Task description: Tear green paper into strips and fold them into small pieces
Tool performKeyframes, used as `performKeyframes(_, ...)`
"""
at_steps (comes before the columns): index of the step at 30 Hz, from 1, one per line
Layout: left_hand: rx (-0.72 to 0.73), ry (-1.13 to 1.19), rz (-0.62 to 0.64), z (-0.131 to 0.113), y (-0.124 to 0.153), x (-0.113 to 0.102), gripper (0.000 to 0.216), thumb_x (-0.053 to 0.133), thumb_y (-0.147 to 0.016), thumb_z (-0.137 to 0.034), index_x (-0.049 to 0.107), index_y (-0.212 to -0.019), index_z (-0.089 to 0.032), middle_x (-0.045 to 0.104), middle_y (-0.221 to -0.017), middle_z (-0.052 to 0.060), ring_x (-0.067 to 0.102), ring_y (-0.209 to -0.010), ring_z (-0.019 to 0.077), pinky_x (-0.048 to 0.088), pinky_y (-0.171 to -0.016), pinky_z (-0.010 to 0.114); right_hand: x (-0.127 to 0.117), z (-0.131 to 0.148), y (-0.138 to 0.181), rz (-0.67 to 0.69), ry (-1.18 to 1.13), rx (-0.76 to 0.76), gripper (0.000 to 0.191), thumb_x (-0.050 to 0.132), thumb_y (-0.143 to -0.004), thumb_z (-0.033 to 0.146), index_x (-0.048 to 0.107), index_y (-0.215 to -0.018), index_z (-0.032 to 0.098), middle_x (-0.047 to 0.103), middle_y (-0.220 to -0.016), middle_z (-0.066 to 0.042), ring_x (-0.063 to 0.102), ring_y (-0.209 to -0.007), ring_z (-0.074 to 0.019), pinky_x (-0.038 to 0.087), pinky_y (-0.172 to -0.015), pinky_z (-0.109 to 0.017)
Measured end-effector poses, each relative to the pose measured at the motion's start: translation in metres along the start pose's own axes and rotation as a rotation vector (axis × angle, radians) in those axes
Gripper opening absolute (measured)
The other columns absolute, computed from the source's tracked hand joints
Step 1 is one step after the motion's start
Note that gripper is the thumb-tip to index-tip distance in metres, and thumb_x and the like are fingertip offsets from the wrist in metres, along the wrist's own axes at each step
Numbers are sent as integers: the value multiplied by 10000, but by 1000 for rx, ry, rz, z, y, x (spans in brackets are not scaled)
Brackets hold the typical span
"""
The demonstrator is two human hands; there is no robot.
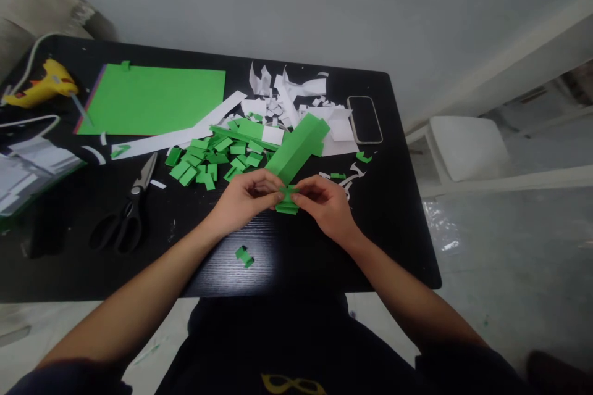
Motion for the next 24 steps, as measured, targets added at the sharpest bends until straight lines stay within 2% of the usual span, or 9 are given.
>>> performKeyframes(5,70,-3,-9,-9,1,0,40,759,-857,-199,756,-891,-178,754,-763,7,694,-636,118,603,-615,235,3,5,0,24,-99,7,61,833,-817,255,778,-842,250,762,-797,12,722,-720,-161,634,-670,-311)
performKeyframes(8,80,-4,-18,-12,1,-1,28,753,-853,-190,777,-866,-184,745,-740,2,696,-631,118,593,-622,233,4,5,1,42,-135,42,18,808,-830,252,809,-844,264,762,-808,14,728,-726,-165,665,-692,-334)
performKeyframes(14,77,-70,-23,-14,2,-4,71,728,-871,-192,798,-872,-178,749,-728,9,695,-635,124,555,-617,232,3,5,3,47,-173,69,78,800,-871,325,824,-868,251,773,-802,2,741,-733,-173,685,-695,-339)
performKeyframes(20,65,-128,-26,-14,4,-2,97,739,-888,-256,778,-905,-169,746,-750,19,685,-654,134,538,-611,233,2,1,3,1,-99,83,255,944,-767,376,773,-897,236,780,-848,-15,766,-816,-199,694,-710,-344)
performKeyframes(24,72,-148,-76,-12,4,-3,170,800,-877,-331,747,-911,-173,734,-741,10,670,-642,129,543,-606,227,1,1,3,1,-62,67,258,946,-770,391,776,-883,233,796,-860,-21,779,-825,-207,704,-763,-375)
Point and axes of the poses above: each hand's wrist, its own y-axis away from the middle knuckle, its own x-axis out of the palm, z = x × y, the point moved 9 cm from there along -y, towards the middle knuckle
